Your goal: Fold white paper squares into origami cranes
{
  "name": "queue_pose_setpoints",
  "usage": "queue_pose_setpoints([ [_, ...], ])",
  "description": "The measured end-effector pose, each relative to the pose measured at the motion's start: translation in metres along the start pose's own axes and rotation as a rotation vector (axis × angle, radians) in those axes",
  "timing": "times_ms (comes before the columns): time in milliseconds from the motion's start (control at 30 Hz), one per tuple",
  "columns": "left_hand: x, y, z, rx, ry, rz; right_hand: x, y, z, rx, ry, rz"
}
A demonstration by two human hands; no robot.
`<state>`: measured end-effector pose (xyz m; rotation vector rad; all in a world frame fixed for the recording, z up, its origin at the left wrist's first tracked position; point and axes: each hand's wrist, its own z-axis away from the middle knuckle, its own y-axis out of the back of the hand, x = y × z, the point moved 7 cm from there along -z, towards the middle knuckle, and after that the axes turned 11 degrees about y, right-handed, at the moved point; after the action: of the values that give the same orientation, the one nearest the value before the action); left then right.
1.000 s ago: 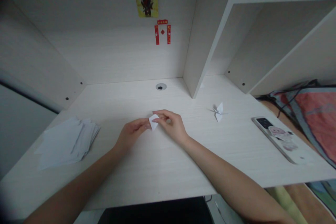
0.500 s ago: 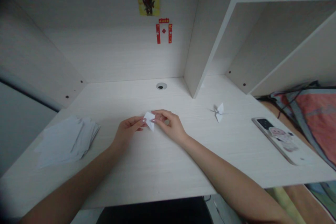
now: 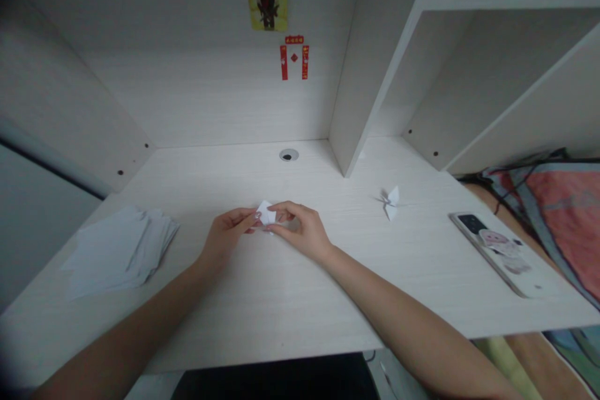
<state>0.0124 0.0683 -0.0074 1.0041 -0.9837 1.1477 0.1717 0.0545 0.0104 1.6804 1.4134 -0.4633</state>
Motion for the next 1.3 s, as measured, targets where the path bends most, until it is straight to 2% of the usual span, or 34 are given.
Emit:
queue_pose_setpoints([
  [133,0.002,0.000,0.000,0.004,-0.024,-0.023,0.001,-0.003,0.001,-0.012,-0.016,-0.005],
  [300,0.002,-0.002,0.000,-0.009,-0.027,-0.026,0.006,-0.005,0.002,0.033,-0.087,-0.090],
  [467,0.000,0.000,-0.001,0.017,-0.018,-0.021,0.016,-0.007,0.004,0.106,-0.165,-0.240],
  [667,-0.006,-0.001,-0.004,-0.014,0.011,-0.016,0.031,-0.013,0.006,0.134,-0.289,-0.463],
  [767,0.002,0.001,0.001,0.036,-0.099,-0.080,0.033,-0.016,0.008,0.156,-0.307,-0.505],
  [900,0.022,0.000,0.017,0.173,-0.403,-0.388,0.035,-0.015,0.011,0.217,-0.308,-0.503],
  [967,0.029,-0.006,0.024,0.183,-0.532,-0.535,0.035,-0.013,0.011,0.237,-0.309,-0.493],
  [1033,0.029,-0.010,0.026,0.170,-0.583,-0.599,0.034,-0.013,0.011,0.241,-0.306,-0.479],
  [1167,0.025,-0.007,0.022,0.180,-0.520,-0.532,0.033,-0.013,0.011,0.228,-0.285,-0.431],
  [1300,0.018,-0.002,0.015,0.141,-0.338,-0.358,0.033,-0.015,0.011,0.217,-0.285,-0.460],
])
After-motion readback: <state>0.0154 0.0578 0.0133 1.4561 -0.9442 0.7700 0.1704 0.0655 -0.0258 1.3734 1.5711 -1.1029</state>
